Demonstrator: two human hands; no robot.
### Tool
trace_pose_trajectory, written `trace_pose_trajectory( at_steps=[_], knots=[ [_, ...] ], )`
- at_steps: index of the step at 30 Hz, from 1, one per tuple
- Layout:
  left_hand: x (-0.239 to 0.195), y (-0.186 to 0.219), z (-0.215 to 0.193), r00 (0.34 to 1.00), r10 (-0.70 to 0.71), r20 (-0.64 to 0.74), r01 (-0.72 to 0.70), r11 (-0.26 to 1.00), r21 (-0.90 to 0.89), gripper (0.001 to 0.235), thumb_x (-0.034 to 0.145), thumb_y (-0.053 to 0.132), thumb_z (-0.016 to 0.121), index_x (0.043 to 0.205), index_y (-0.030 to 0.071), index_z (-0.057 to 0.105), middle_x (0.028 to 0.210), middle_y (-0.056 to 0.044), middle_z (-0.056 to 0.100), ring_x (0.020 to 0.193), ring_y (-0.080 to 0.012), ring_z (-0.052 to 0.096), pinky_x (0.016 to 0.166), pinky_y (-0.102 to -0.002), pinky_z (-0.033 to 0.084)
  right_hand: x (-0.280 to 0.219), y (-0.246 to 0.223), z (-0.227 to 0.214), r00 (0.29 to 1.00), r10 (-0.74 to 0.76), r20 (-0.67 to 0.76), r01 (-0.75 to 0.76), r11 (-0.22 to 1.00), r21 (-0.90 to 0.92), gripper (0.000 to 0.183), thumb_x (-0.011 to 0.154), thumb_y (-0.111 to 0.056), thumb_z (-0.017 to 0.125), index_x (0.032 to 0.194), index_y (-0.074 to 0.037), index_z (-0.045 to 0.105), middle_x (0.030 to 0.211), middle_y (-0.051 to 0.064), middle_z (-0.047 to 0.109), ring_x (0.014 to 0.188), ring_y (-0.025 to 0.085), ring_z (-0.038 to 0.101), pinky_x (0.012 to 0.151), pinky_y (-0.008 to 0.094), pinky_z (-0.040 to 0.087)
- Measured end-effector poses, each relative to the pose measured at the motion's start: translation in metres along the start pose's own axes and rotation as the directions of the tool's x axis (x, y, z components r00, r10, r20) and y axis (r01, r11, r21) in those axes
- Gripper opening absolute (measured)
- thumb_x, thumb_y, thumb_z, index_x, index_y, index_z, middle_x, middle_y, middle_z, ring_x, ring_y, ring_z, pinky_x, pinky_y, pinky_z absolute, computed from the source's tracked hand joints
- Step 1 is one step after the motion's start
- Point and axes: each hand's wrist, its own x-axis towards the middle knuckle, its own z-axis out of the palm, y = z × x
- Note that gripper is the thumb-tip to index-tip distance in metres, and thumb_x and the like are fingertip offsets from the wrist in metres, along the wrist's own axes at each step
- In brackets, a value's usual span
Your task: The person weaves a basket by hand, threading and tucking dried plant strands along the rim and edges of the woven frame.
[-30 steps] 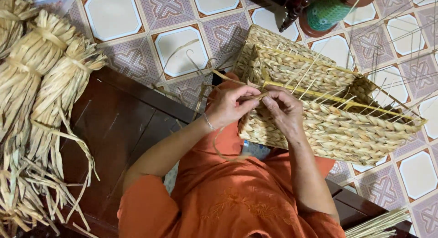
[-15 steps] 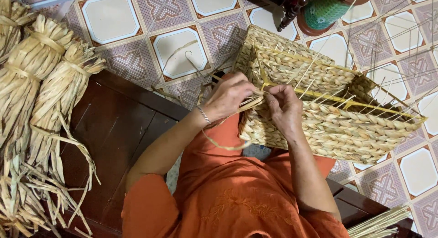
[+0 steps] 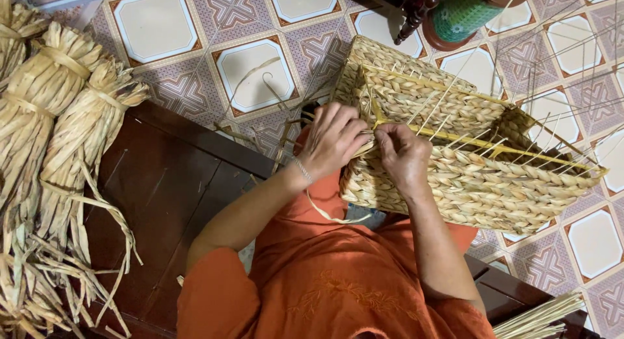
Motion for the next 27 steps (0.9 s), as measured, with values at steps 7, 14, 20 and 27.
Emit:
trace_pose_trajectory(
  at_steps=[7,14,20,27],
  knots=[
    [-0.04,0.014,0.005,0.946,-0.102,0.309,0.091,0.995,0.048,0.059,0.084,0.04,0.082,0.112,-0.009,0.063,0.108,-0.021,0.058,0.107,-0.0349,0.056,0.089,-0.046,0.05,-0.001,0.014,0.013,1.0,-0.019,-0.013,0.019,0.998,-0.056,0.007,0.099,-0.002,0.073,0.105,0.001,0.069,0.087,0.014,0.077,0.072,0.013,0.075,0.057,0.025,0.06],
    [-0.031,0.019,0.005,0.934,-0.247,0.258,0.238,0.969,0.067,0.065,0.085,0.028,0.079,0.134,-0.002,0.049,0.129,-0.021,0.052,0.121,-0.0368,0.051,0.098,-0.051,0.047,0.009,-0.011,0.003,0.993,0.093,0.076,-0.088,0.994,-0.059,0.011,0.091,0.005,0.071,0.099,-0.001,0.065,0.088,0.014,0.078,0.073,0.017,0.076,0.061,0.029,0.062],
    [-0.04,0.013,0.015,0.897,-0.33,0.293,0.386,0.909,-0.158,0.03,0.092,0.018,0.074,0.11,0.005,0.054,0.102,-0.017,0.063,0.095,-0.0347,0.064,0.081,-0.048,0.054,0.009,-0.013,0.004,0.982,0.168,0.082,-0.171,0.985,0.02,0.013,0.09,0.008,0.069,0.095,-0.002,0.063,0.084,0.01,0.076,0.073,0.014,0.074,0.063,0.028,0.059],
    [-0.042,-0.003,-0.002,0.955,-0.102,0.28,0.027,0.965,0.26,0.003,0.104,0.0,0.061,0.103,-0.001,0.063,0.078,-0.014,0.063,0.067,-0.0227,0.063,0.048,-0.033,0.052,0.004,0.0,0.005,0.98,0.159,0.116,-0.172,0.979,0.108,0.015,0.091,0.006,0.07,0.095,-0.004,0.06,0.089,0.006,0.077,0.077,0.009,0.072,0.066,0.024,0.059]
  ],
)
